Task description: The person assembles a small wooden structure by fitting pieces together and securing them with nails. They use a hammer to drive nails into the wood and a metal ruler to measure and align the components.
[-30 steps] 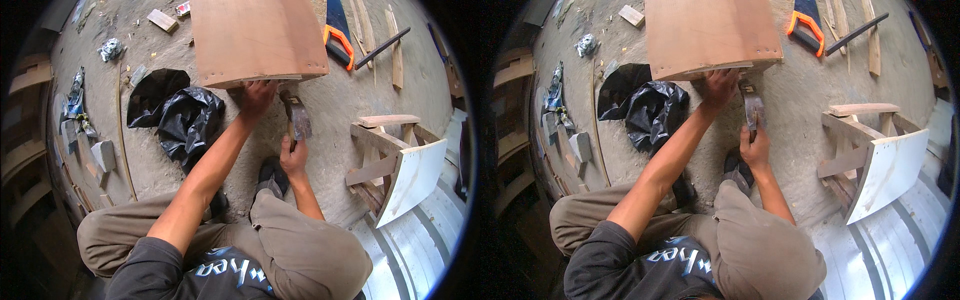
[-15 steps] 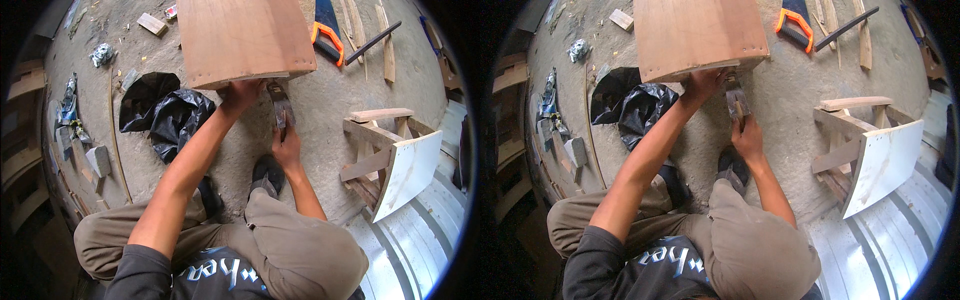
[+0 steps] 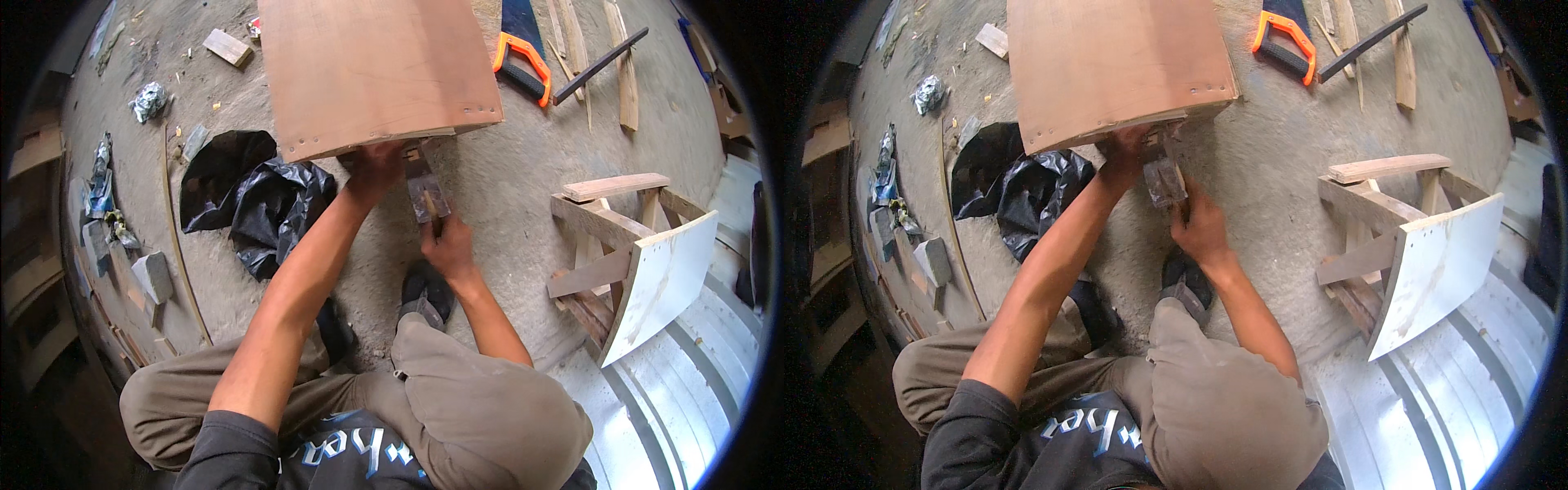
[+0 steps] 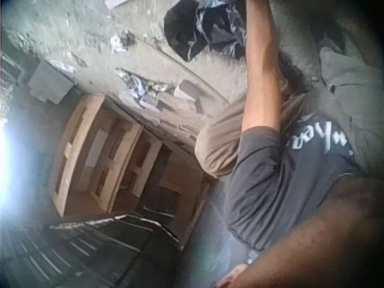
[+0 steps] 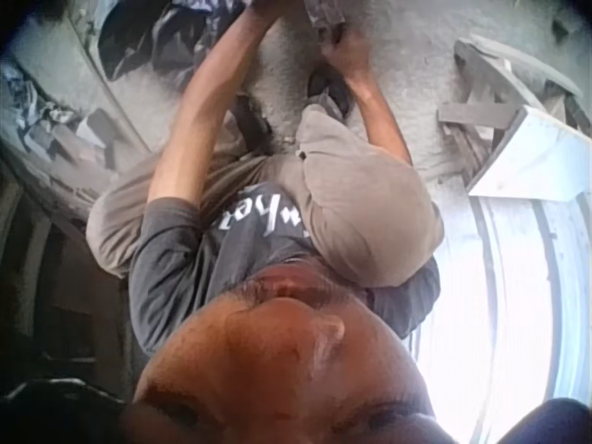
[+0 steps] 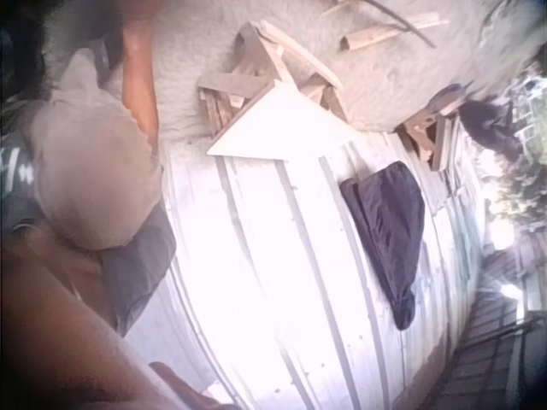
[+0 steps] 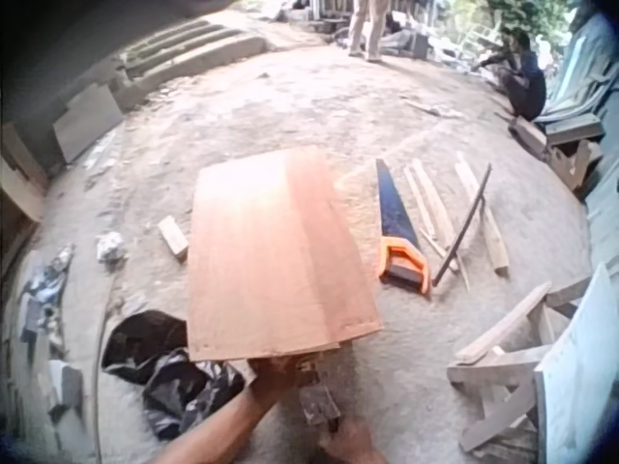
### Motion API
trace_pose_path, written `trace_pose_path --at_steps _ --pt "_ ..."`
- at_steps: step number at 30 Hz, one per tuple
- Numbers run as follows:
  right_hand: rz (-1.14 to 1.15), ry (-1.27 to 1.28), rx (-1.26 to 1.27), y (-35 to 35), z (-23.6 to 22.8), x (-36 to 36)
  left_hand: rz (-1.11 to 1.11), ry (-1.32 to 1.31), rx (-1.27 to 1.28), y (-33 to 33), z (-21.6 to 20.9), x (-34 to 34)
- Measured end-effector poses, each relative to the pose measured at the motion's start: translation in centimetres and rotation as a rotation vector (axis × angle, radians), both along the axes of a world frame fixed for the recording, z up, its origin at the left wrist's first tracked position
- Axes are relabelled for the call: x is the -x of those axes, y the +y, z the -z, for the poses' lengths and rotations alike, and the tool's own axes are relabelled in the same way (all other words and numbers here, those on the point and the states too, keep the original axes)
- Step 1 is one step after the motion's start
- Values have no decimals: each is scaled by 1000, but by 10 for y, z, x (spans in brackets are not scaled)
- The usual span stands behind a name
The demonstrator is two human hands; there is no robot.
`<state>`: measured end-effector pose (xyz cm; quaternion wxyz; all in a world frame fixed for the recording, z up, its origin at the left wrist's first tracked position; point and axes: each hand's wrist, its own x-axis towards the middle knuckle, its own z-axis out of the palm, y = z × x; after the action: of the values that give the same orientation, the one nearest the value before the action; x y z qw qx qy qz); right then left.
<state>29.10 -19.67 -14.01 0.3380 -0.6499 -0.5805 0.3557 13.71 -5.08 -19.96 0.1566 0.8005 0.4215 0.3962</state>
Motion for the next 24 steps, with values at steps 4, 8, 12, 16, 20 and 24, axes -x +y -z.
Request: trace_pose_path --at_steps 4,8,12,16,20,24 --pt "-25 30 -55 -11 18 -6 58 200 17 0 -4 -2" --pt "20 33 -81 -11 10 -2 39 234 -97 10 18 3" --pt "80 57 114 -9 5 -3 -49 347 -88 3 3 -8" --pt "65 20 30 2 13 -8 -80 371 -127 2 -8 -9" --pt "50 16 43 9 0 -6 -43 294 -134 3 -5 -5" --pt "33 -65 -70 12 4 0 -18 -4 75 -1 6 -2"
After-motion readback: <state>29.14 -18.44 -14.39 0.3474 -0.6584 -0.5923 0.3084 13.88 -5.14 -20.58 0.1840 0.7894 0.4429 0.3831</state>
